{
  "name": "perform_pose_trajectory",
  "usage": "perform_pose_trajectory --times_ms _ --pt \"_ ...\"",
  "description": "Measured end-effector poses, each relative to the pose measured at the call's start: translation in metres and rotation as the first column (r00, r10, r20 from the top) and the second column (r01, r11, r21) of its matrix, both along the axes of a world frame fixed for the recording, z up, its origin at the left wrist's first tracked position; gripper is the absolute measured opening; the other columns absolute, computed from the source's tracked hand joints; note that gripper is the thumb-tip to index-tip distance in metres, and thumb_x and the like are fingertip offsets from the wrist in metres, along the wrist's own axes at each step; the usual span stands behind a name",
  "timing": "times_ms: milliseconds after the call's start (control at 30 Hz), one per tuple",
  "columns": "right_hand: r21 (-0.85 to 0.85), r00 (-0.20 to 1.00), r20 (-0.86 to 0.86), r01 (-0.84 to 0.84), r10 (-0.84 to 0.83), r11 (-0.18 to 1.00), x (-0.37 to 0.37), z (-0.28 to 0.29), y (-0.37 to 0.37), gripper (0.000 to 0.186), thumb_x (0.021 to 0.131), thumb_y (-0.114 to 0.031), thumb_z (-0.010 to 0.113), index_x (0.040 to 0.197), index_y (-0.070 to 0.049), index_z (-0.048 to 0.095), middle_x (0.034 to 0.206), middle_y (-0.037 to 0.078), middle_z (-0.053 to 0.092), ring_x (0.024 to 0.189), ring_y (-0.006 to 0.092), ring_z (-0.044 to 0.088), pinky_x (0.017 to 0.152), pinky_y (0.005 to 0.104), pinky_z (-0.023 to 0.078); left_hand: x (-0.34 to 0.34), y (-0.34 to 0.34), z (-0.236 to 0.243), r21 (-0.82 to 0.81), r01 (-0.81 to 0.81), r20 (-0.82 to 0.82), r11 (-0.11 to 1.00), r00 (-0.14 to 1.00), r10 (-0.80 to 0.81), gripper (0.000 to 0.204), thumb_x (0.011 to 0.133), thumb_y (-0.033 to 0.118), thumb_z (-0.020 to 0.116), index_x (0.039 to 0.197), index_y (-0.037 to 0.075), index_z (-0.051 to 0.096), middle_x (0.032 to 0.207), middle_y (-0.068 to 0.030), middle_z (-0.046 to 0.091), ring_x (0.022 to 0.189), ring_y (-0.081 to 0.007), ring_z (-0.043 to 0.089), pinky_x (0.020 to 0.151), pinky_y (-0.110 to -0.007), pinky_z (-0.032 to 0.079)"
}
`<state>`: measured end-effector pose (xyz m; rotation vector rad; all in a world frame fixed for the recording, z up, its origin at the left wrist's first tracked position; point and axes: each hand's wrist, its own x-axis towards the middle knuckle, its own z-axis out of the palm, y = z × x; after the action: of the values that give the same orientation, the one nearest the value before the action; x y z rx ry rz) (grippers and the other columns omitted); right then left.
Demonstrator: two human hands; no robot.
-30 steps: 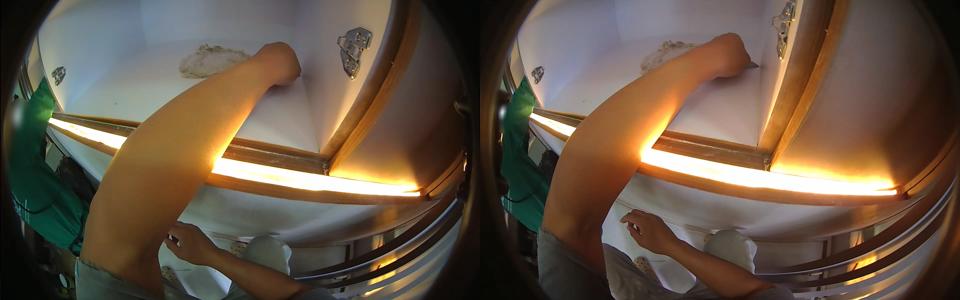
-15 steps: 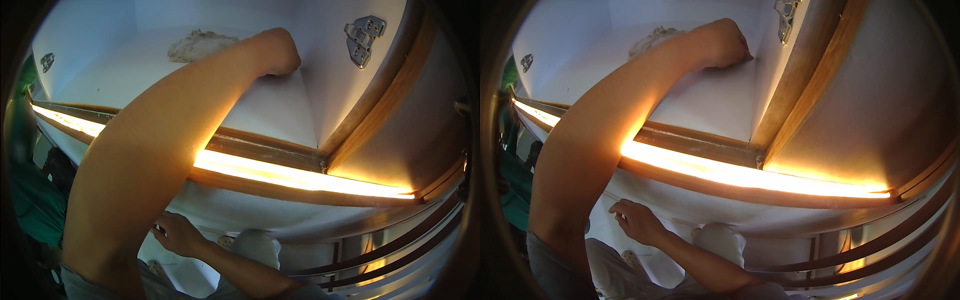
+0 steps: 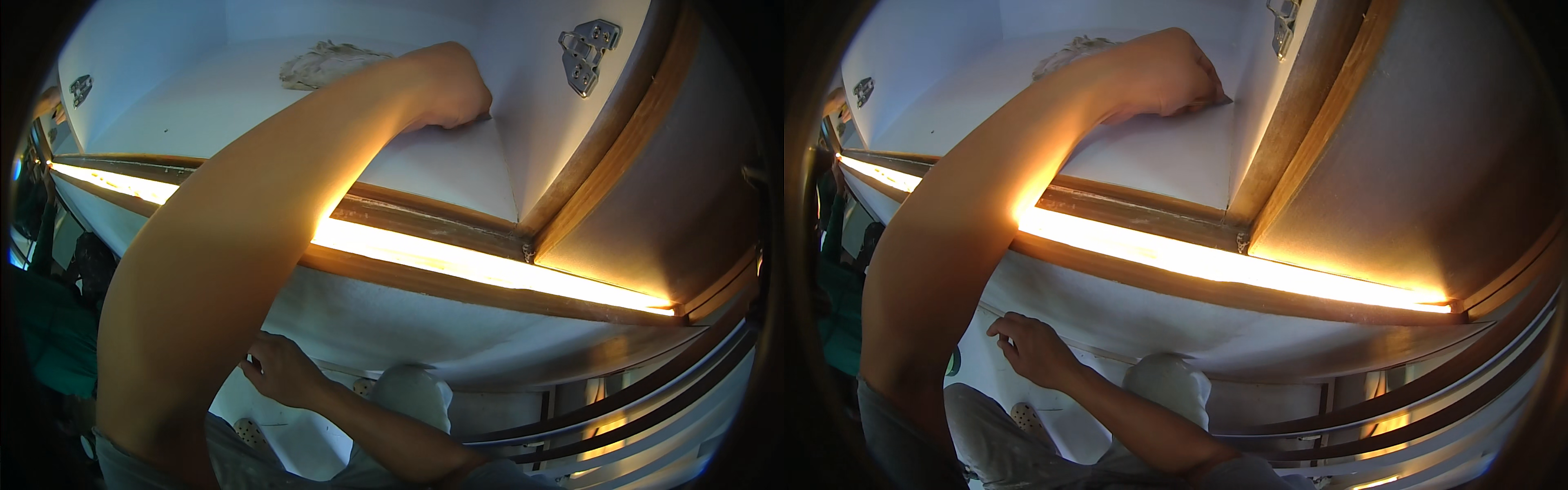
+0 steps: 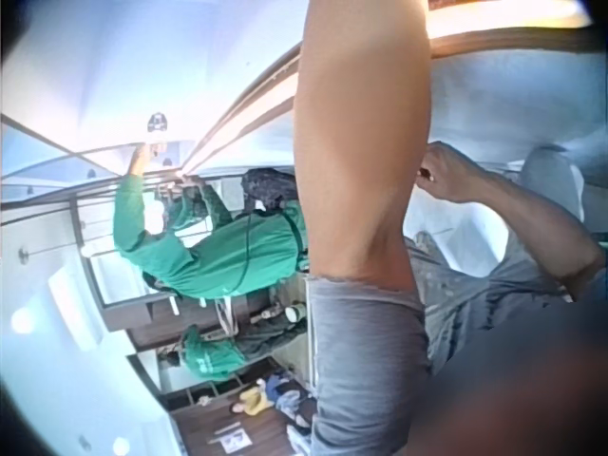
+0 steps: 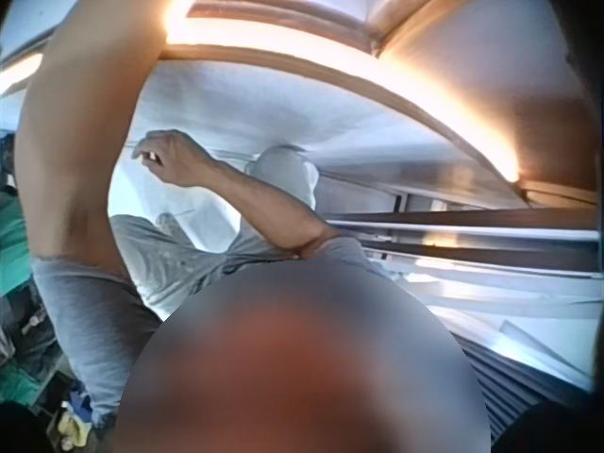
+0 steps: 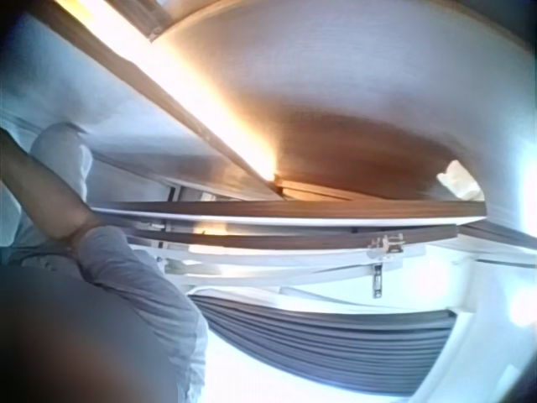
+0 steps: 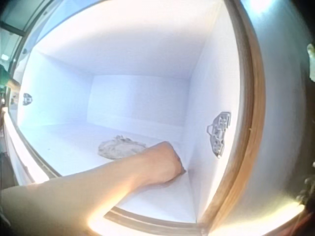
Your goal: The person installs an LED light strip into a wooden cabinet shelf. They position the strip, press it into place, and use a small tool to secure the edges and corners. A coworker assists by holding the strip and using a utility knife.
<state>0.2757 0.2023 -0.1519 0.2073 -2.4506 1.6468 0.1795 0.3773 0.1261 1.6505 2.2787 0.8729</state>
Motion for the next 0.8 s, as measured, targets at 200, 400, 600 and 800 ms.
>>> perform_pose_trajectory --times_ms 200,400,600,800 --pt "-0.054 0.999 0.035 -0.018 0.019 0.998 -0.002 0.000 -0.006 0.022 0.098 -0.004 0.061 0.118 -0.003 0.068 0.111 0.017 0.070 0.099 0.0390 0.070 0.091 0.0478 0.055 -0.004 -0.018 -0.003 -0.029 0.100 -0.086 0.995 0.991 -0.102 0.022 0.095 0.011 0.065 0.103 -0.001 0.081 0.081 -0.0071 0.069 0.077 -0.0172 0.059 0.072 -0.036 0.049" --pt "-0.030 0.997 0.073 -0.019 0.021 0.999 -0.001 0.005 -0.007 0.023 0.098 -0.003 0.061 0.120 -0.003 0.068 0.111 0.016 0.070 0.099 0.0364 0.070 0.091 0.0468 0.055 -0.018 0.010 -0.008 0.003 0.002 -0.428 1.000 0.904 0.000 0.025 0.100 0.017 0.067 0.110 0.001 0.081 0.098 -0.0159 0.078 0.093 -0.0265 0.071 0.082 -0.043 0.055" --pt "-0.007 1.000 -0.003 0.021 -0.021 1.000 -0.012 -0.009 -0.009 0.024 0.097 -0.003 0.060 0.120 -0.004 0.068 0.108 0.015 0.069 0.095 0.0351 0.069 0.088 0.0462 0.054 -0.017 0.038 -0.005 0.015 -0.038 -0.369 0.999 0.929 0.041 0.027 0.101 0.025 0.072 0.116 0.004 0.081 0.119 -0.0182 0.078 0.110 -0.0339 0.073 0.095 -0.047 0.057" --pt "-0.049 0.993 -0.102 0.052 -0.057 0.997 -0.016 -0.026 -0.009 0.023 0.097 -0.003 0.060 0.118 -0.004 0.068 0.104 0.016 0.068 0.093 0.0362 0.069 0.087 0.0471 0.054 -0.016 0.032 0.002 0.019 -0.017 -0.237 1.000 0.971 0.021 0.026 0.100 0.025 0.073 0.117 0.006 0.081 0.116 -0.0161 0.078 0.108 -0.0309 0.072 0.095 -0.044 0.057"
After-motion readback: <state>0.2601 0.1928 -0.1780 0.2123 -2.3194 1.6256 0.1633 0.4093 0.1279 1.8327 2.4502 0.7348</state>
